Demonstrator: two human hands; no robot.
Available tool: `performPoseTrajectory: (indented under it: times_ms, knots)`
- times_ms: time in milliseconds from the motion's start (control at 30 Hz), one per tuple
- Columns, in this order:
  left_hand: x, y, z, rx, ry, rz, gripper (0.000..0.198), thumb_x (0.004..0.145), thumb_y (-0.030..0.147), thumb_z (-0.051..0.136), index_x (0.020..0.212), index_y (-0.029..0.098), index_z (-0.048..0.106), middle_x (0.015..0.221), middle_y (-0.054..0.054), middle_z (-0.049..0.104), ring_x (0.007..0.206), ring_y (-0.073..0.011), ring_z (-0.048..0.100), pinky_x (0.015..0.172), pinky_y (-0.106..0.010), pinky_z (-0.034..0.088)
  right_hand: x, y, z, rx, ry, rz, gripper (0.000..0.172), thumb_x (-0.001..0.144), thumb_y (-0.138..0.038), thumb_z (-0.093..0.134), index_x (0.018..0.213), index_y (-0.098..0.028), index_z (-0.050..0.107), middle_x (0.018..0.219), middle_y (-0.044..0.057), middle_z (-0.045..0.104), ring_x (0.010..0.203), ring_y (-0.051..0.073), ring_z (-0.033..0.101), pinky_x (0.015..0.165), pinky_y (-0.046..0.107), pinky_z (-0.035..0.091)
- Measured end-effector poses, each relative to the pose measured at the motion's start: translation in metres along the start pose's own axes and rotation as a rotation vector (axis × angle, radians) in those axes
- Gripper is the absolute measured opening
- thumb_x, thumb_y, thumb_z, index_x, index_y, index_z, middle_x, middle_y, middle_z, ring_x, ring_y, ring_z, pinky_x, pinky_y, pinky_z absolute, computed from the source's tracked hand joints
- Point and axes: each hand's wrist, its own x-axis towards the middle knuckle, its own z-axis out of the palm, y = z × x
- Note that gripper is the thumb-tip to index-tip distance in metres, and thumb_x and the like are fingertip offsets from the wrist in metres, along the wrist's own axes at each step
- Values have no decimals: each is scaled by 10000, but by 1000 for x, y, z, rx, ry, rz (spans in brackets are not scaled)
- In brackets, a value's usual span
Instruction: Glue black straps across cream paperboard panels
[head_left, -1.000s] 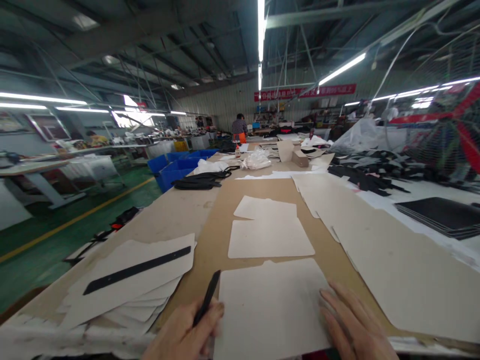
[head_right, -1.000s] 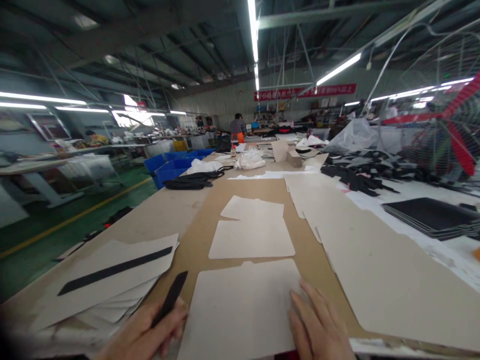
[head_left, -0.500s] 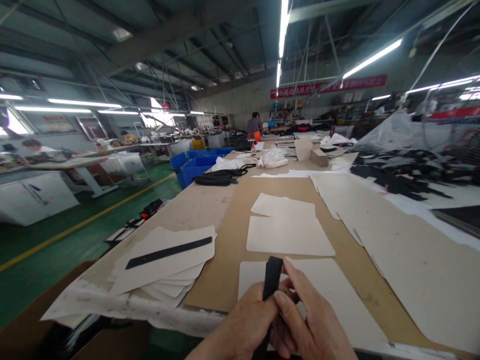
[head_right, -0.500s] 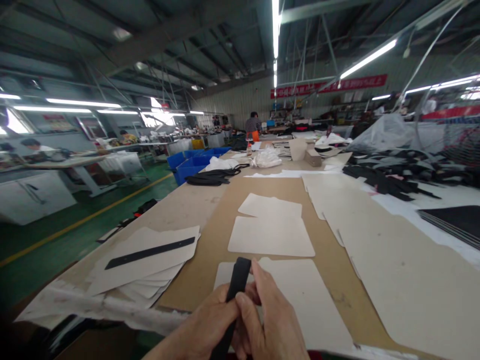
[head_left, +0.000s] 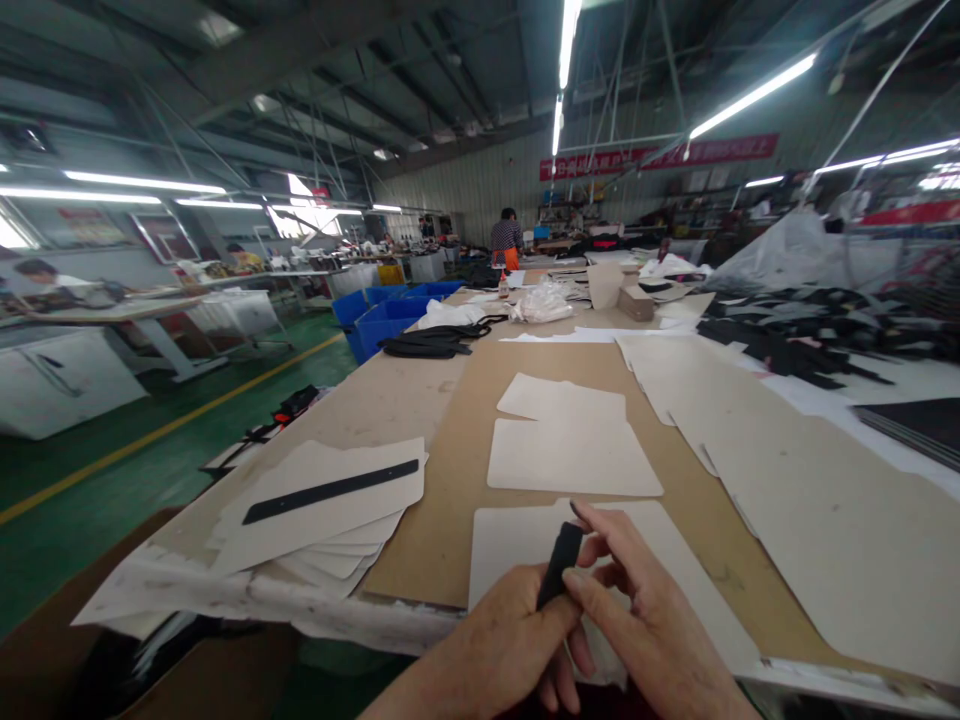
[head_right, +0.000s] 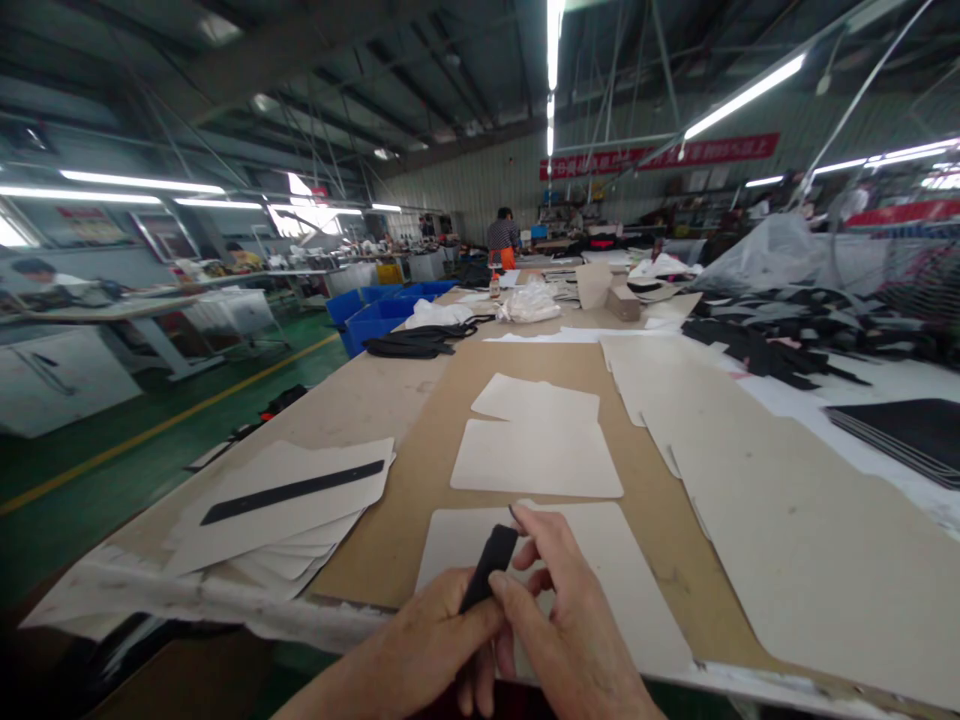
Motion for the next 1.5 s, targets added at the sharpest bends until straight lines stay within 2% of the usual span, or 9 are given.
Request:
performPoseTrajectory:
  times_ms: [267,367,467,600,700,800,1000,1267,1500]
  knots:
    - [6,4,5,-304,-21,-68,441,828,498,487,643,115,603,576,-30,586,387,-78,502,355,-164,369,-14,14,2,-297,288,-408,293,882,-178,584,1159,-232,663,1186,123,610,951,191,664,786,287,582]
    - [1,1,0,-303,-72,-94,304,799,401,536,786,118,647,648,-26,622,406,-77,519,370,-164,385,-26,12,-6,-207,170,-453,164,880,-147,571,970,-234,678,975,72,691,857,166,687,741,239,578]
    - [-16,-3,-14,-135,-128,-138,303,811,401,562,935,144,663,737,-36,669,509,-102,589,456,-183,440,-40,19,-27,-91,26,-251,113,904,-232,555,851,-246,654,799,26,707,714,140,691,642,186,565]
    - [-48,-12,-40,140,-28,-235,314,851,405,518,883,144,691,690,-37,674,636,-139,631,572,-206,467,-56,46,-63,5,224,184,200,843,-434,629,875,-237,629,652,7,681,531,158,660,500,208,551]
    - [-60,-19,-52,207,98,-249,360,852,457,517,961,157,683,711,-32,696,634,-147,620,565,-209,457,-62,62,-80,0,281,341,378,781,-507,669,1024,-222,621,645,-3,678,521,175,658,482,236,548]
    - [-58,-22,-57,290,166,-267,392,844,513,516,961,180,687,648,-3,686,568,-143,578,525,-212,413,-57,65,-85,-170,222,337,338,790,-494,647,992,-225,672,608,-18,651,554,163,648,526,229,530]
    - [-36,-17,-57,482,401,-169,284,820,391,492,923,212,687,688,23,684,695,-196,640,654,-244,439,-22,67,-81,-390,184,332,264,806,-469,578,886,-261,721,840,10,751,758,206,698,742,304,542]
    - [-26,-17,-58,524,407,-127,264,827,408,496,910,231,673,872,8,736,848,-228,671,726,-242,454,-7,80,-72,-499,163,386,229,806,-441,568,850,-275,719,752,-8,734,683,198,677,646,300,509]
    - [-20,-26,-61,515,442,-109,346,838,437,513,1058,232,684,955,7,749,917,-243,680,761,-241,471,-7,81,-69,-558,184,375,209,820,-391,555,880,-272,716,778,-2,735,696,192,674,666,300,498]
